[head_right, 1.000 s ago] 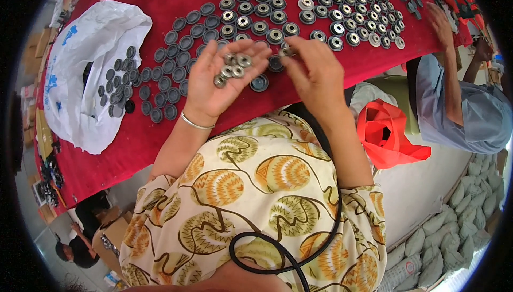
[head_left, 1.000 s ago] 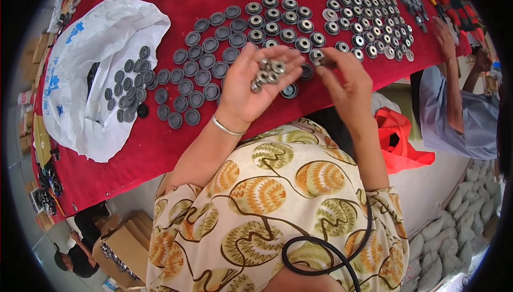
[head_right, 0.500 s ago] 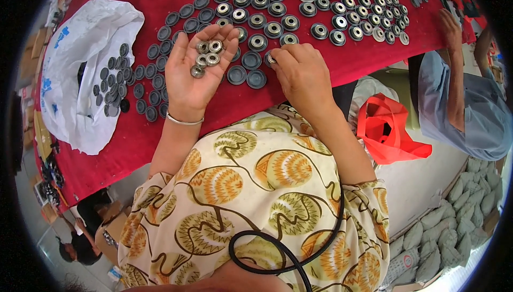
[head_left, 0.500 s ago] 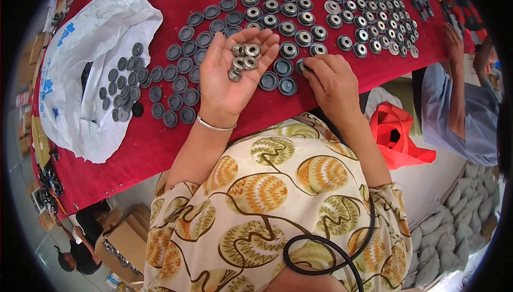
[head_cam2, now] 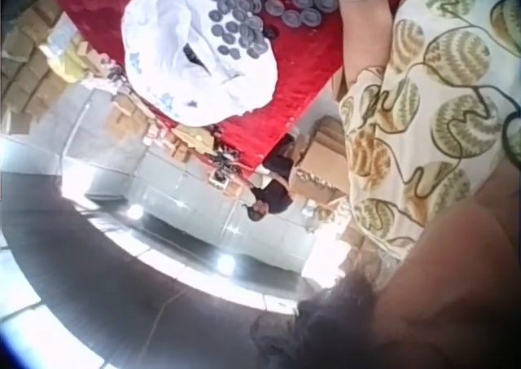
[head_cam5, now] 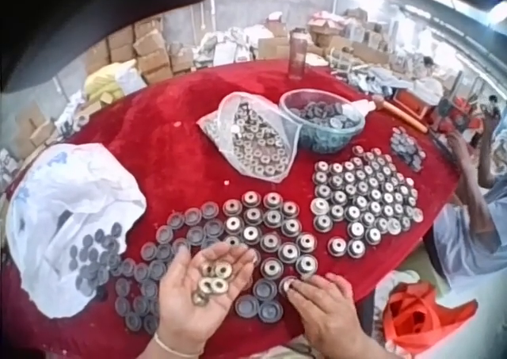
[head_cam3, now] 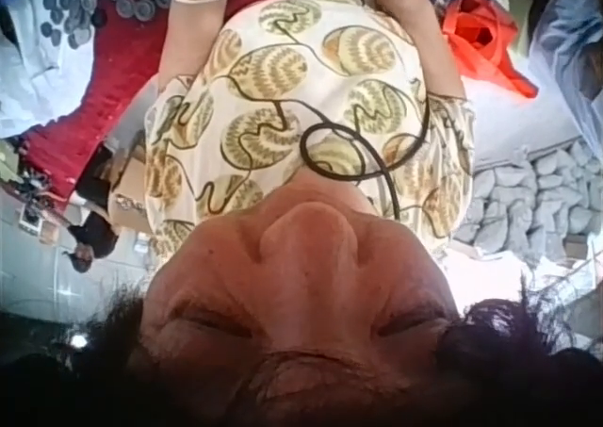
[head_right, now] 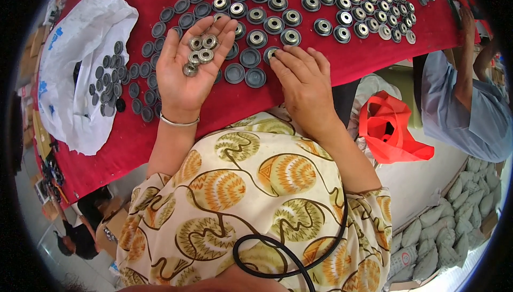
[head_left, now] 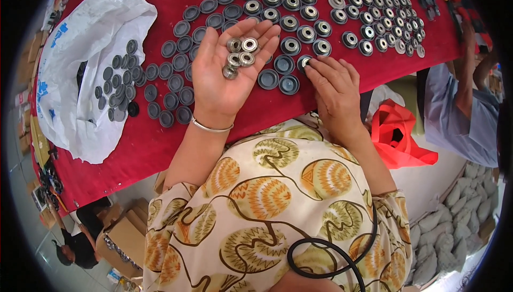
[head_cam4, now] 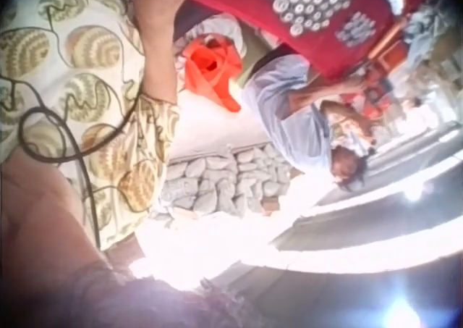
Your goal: The person assembles parts by inserting metal bearings into circular bases on the table by hand, wipes their hands with a cloth, and aligns the assembled components.
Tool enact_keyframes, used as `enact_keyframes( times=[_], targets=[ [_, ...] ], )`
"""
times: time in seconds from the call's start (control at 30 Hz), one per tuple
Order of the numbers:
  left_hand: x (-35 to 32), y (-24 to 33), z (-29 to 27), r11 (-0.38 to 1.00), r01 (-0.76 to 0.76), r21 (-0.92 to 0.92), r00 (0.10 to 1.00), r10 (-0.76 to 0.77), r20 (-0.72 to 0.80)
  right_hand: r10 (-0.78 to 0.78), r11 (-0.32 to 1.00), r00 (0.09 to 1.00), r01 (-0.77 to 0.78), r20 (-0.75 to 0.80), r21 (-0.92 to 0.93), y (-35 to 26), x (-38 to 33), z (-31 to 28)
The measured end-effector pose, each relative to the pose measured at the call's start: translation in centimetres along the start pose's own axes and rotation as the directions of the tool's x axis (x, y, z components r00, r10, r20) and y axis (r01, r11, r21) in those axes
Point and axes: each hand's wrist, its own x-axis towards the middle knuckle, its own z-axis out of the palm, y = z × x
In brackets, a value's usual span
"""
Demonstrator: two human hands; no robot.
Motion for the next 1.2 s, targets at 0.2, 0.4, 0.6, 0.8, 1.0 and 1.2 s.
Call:
enact_keyframes(
  times=[0.2,0.4,0.6,0.8,1.0,1.2],
  targets=[
    [0.1,-0.5,-0.1,1.000,0.021,0.001,1.000,-0.021,0.020,0.024,0.994,0.999,-0.020,0.032,-0.111,-0.9,-0.8,0.3],
    [-0.1,-0.7,-0.4,0.999,0.018,0.049,1.000,-0.019,0.018,0.217,0.913,0.960,-0.136,-0.175,0.384,0.8,-1.5,-0.2],
    [-0.5,-0.9,-0.1,0.999,0.020,0.043,0.999,-0.022,0.045,0.116,0.973,0.979,-0.077,-0.170,0.218,0.0,-2.2,-0.4],
    [-0.7,-1.4,0.0,0.998,0.043,0.046,0.998,-0.045,0.043,0.030,0.993,0.999,-0.028,-0.020,0.111,-0.5,-2.3,0.5],
    [-0.5,-1.9,0.2,0.994,0.064,0.086,0.995,-0.070,0.069,-0.034,0.993,0.998,0.039,0.045,-0.108,-1.1,-1.8,0.2],
    [-0.4,-2.2,-0.3,0.990,0.131,0.051,0.990,-0.133,0.042,-0.104,0.986,0.994,0.106,0.025,-0.126,-0.3,-0.6,-0.2]
  ],
)
